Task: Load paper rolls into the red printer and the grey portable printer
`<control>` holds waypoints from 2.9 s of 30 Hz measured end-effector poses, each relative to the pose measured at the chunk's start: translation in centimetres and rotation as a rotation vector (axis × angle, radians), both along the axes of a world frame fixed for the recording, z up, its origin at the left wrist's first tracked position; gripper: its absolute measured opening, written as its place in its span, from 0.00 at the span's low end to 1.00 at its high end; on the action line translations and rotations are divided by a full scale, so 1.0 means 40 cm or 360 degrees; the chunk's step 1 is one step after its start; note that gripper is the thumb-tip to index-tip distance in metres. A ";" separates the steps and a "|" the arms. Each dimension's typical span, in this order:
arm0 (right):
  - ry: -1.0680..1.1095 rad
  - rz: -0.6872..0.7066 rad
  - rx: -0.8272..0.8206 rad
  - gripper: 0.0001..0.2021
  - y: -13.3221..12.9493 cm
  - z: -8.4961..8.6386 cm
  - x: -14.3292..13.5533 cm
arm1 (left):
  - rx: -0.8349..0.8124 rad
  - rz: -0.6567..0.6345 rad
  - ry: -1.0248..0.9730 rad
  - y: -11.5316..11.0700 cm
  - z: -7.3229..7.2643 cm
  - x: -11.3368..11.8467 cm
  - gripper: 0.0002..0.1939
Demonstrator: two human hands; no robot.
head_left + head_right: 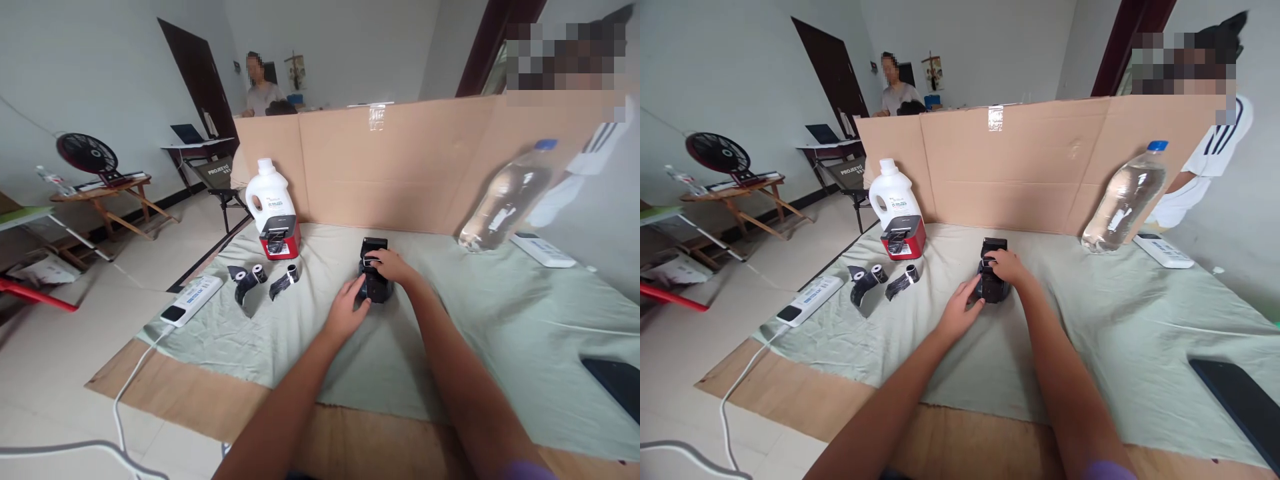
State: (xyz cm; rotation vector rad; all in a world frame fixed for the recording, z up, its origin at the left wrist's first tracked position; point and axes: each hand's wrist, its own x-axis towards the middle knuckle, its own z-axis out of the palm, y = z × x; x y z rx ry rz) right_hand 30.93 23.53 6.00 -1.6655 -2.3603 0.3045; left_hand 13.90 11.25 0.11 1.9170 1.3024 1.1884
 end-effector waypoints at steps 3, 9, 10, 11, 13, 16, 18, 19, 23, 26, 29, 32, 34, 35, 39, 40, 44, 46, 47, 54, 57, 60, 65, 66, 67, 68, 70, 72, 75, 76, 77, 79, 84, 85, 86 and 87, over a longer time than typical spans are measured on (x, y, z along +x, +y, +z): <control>0.0152 -0.0028 -0.0027 0.17 -0.005 -0.008 -0.001 | 0.0056 -0.0010 0.0130 -0.005 0.001 0.001 0.30; 0.0192 -0.0158 0.0089 0.10 -0.006 -0.030 -0.011 | 0.0094 0.0019 0.0257 0.000 -0.009 0.004 0.29; 0.0186 -0.0210 0.0139 0.09 -0.006 -0.034 -0.014 | 0.0094 0.0031 0.0268 0.001 -0.009 0.005 0.29; 0.0180 -0.0261 0.0179 0.09 -0.005 -0.037 -0.016 | 0.0093 0.0046 0.0276 0.000 -0.009 0.007 0.28; 0.0192 -0.0336 0.0227 0.10 -0.003 -0.039 -0.017 | 0.0086 0.0094 0.0295 -0.001 -0.004 0.014 0.26; 0.0319 -0.0447 0.0388 0.15 0.007 -0.036 -0.011 | 0.0098 0.0206 0.0372 -0.004 0.009 0.030 0.23; 0.0473 -0.0445 0.0517 0.20 0.015 -0.033 -0.005 | 0.0155 0.0279 0.0424 -0.004 0.017 0.038 0.18; 0.0561 -0.0402 0.0549 0.22 0.019 -0.032 -0.001 | 0.0195 0.0296 0.0431 -0.004 0.020 0.039 0.16; 0.0851 -0.0225 0.0497 0.19 0.026 -0.027 0.019 | 0.0277 0.0222 0.0311 -0.004 0.027 0.024 0.13; 0.0883 -0.0115 0.0360 0.14 0.021 -0.013 0.042 | 0.0236 0.0115 0.0218 -0.006 0.033 0.002 0.13; 0.0798 0.0041 0.0163 0.12 0.008 0.008 0.063 | 0.0227 0.0055 0.0189 -0.007 0.039 -0.012 0.13; 0.0659 0.0164 -0.0037 0.13 -0.010 0.026 0.070 | 0.0235 0.0049 0.0184 -0.008 0.042 -0.015 0.13; 0.0590 0.0189 -0.0149 0.13 -0.020 0.033 0.067 | 0.0261 0.0047 0.0169 -0.008 0.043 -0.014 0.13; 0.0570 0.0174 -0.0189 0.13 -0.023 0.034 0.065 | 0.0276 0.0041 0.0159 -0.008 0.042 -0.013 0.14; 0.0594 -0.0018 -0.0276 0.15 -0.022 0.030 0.062 | 0.0316 0.0023 0.0144 -0.008 0.040 -0.012 0.14; 0.0637 -0.0085 -0.0316 0.18 -0.020 0.028 0.063 | 0.0319 0.0021 0.0144 -0.008 0.039 -0.012 0.14; 0.0787 -0.0250 -0.0535 0.27 -0.012 0.019 0.066 | 0.0301 0.0013 0.0129 -0.005 0.034 -0.012 0.13; 0.0809 -0.0271 -0.0640 0.28 -0.013 0.014 0.066 | 0.0283 0.0005 0.0118 -0.004 0.033 -0.012 0.13; 0.0839 -0.0290 -0.0689 0.29 -0.014 0.011 0.066 | 0.0273 -0.0002 0.0114 -0.003 0.033 -0.012 0.13; 0.1037 -0.0426 -0.0863 0.32 -0.026 0.005 0.059 | 0.0214 -0.0008 0.0134 -0.004 0.042 -0.009 0.13; 0.1026 -0.0416 -0.0869 0.34 -0.033 0.012 0.059 | 0.0215 -0.0015 0.0142 -0.004 0.040 -0.008 0.13; 0.1035 -0.0380 -0.0875 0.35 -0.039 0.015 0.062 | 0.0227 -0.0006 0.0147 -0.004 0.038 -0.007 0.12; 0.1087 -0.0333 -0.0879 0.36 -0.041 0.003 0.068 | 0.0202 0.0072 0.0115 0.007 0.041 -0.015 0.20; 0.1096 -0.0334 -0.0875 0.36 -0.040 -0.001 0.069 | 0.0195 0.0084 0.0093 0.016 0.040 -0.019 0.22; 0.1105 -0.0333 -0.0872 0.36 -0.040 -0.004 0.069 | 0.0184 0.0096 0.0063 0.028 0.039 -0.023 0.23; 0.1113 -0.0334 -0.0872 0.36 -0.039 -0.007 0.070 | 0.0161 0.0116 0.0026 0.044 0.038 -0.027 0.22; 0.1131 -0.0344 -0.0869 0.35 -0.038 -0.009 0.072 | -0.0018 0.0157 -0.0080 0.085 0.036 -0.033 0.20; 0.1145 -0.0362 -0.0867 0.36 -0.037 -0.008 0.074 | -0.0347 0.0174 -0.0221 0.132 0.037 -0.035 0.20; 0.1155 -0.0400 -0.0890 0.36 -0.037 -0.004 0.080 | -0.0730 0.0136 -0.0351 0.197 0.049 -0.030 0.25; 0.1157 -0.0415 -0.0904 0.37 -0.037 -0.003 0.082 | -0.0779 0.0130 -0.0364 0.213 0.055 -0.027 0.27; 0.1161 -0.0430 -0.0916 0.36 -0.037 -0.003 0.084 | -0.0816 0.0125 -0.0366 0.224 0.061 -0.024 0.29; 0.1180 -0.0458 -0.0927 0.35 -0.035 -0.006 0.086 | -0.0905 0.0102 -0.0376 0.234 0.070 -0.016 0.31; 0.1254 -0.0534 -0.0859 0.33 -0.031 -0.017 0.080 | -0.1032 0.0040 -0.0426 0.220 0.076 -0.002 0.32; 0.1270 -0.0551 -0.0836 0.31 -0.036 -0.019 0.078 | -0.1049 0.0042 -0.0458 0.217 0.075 -0.001 0.32; 0.1290 -0.0567 -0.0807 0.29 -0.043 -0.023 0.075 | -0.1066 0.0045 -0.0486 0.214 0.074 0.000 0.32; 0.1313 -0.0585 -0.0766 0.27 -0.055 -0.028 0.073 | -0.1078 0.0053 -0.0506 0.212 0.073 0.001 0.32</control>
